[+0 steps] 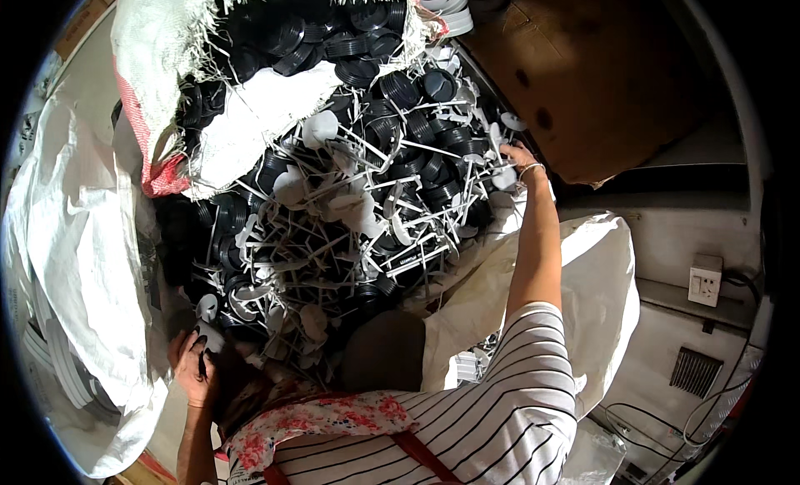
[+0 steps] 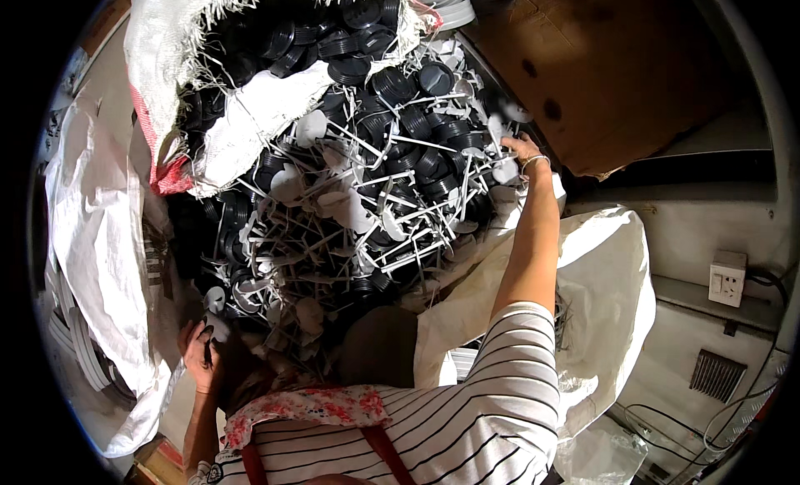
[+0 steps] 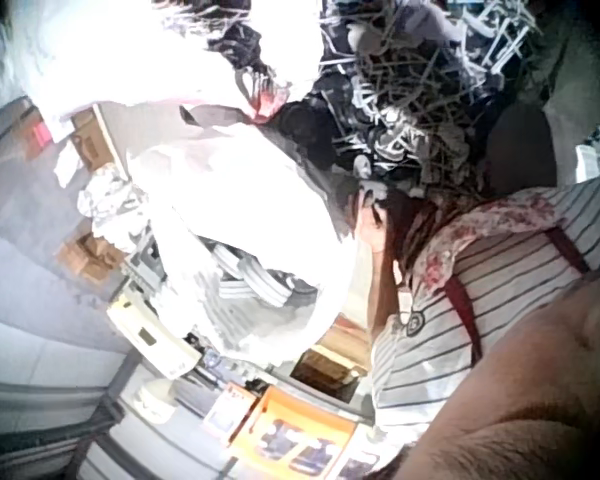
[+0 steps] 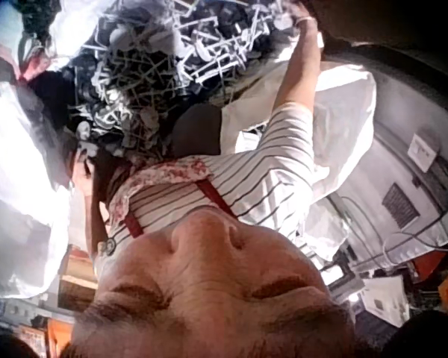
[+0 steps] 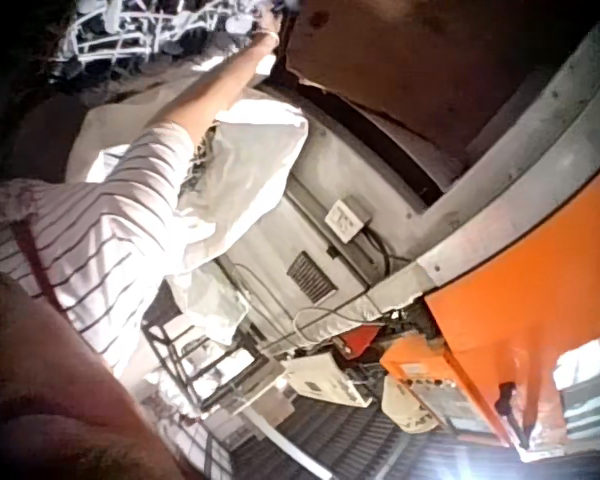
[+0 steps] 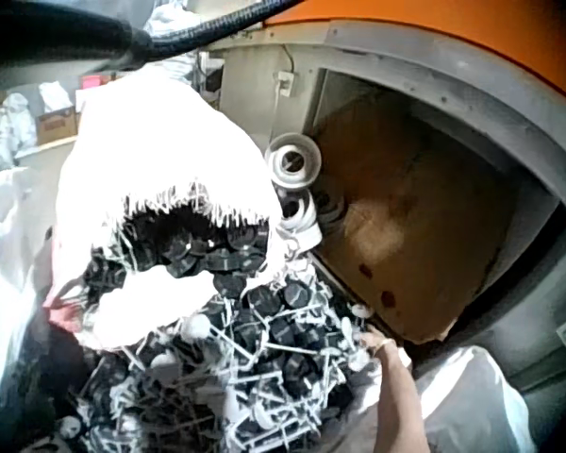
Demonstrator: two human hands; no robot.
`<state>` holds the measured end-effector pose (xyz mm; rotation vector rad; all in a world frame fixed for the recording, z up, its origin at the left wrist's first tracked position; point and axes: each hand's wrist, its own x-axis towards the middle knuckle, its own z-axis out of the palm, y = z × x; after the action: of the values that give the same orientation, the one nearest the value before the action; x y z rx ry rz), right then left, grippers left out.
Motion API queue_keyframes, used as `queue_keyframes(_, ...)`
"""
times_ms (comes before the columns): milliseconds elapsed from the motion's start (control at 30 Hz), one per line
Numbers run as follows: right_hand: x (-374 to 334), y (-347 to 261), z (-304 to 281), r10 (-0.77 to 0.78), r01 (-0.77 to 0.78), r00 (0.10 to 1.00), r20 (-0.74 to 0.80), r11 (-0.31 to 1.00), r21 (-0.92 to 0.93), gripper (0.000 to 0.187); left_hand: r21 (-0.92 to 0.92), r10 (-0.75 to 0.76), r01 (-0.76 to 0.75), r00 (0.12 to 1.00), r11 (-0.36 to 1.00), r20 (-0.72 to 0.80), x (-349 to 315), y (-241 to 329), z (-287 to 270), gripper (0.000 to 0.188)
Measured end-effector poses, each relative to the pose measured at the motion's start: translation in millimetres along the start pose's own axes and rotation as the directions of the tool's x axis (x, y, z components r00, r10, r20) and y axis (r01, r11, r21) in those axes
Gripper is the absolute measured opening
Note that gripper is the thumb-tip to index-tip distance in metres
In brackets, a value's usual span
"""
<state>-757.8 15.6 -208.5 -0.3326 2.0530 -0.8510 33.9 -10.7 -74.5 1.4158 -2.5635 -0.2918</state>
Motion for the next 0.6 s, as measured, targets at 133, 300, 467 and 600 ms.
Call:
queue_keyframes(133,18,17,5,-0.083,0.083,0.996,0.020,0.996,0.009,0.129,-0.003,-0.038,0.038,0.999,0.999,0.021,6,7,-2,0.022)
queue_keyframes(300,15,7,26,-0.077,0.067,0.996,0.049,0.981,0.180,0.123,0.021,-0.016,0.016,1.000,1.000,0.009,2,6,-2,0.025)
queue_keyframes(467,-1,-1,15,-0.176,0.174,0.984,-0.039,0.983,-0.064,0.082,0.021,-0.025,0.024,0.999,0.999,0.023,4,9,-4,0.020)
queue_keyframes(600,-28,-1,17,-0.200,0.216,0.963,-0.180,0.974,0.074,0.056,-0.036,0.014,-0.014,1.000,0.999,-0.001,3,2,-5,0.024)
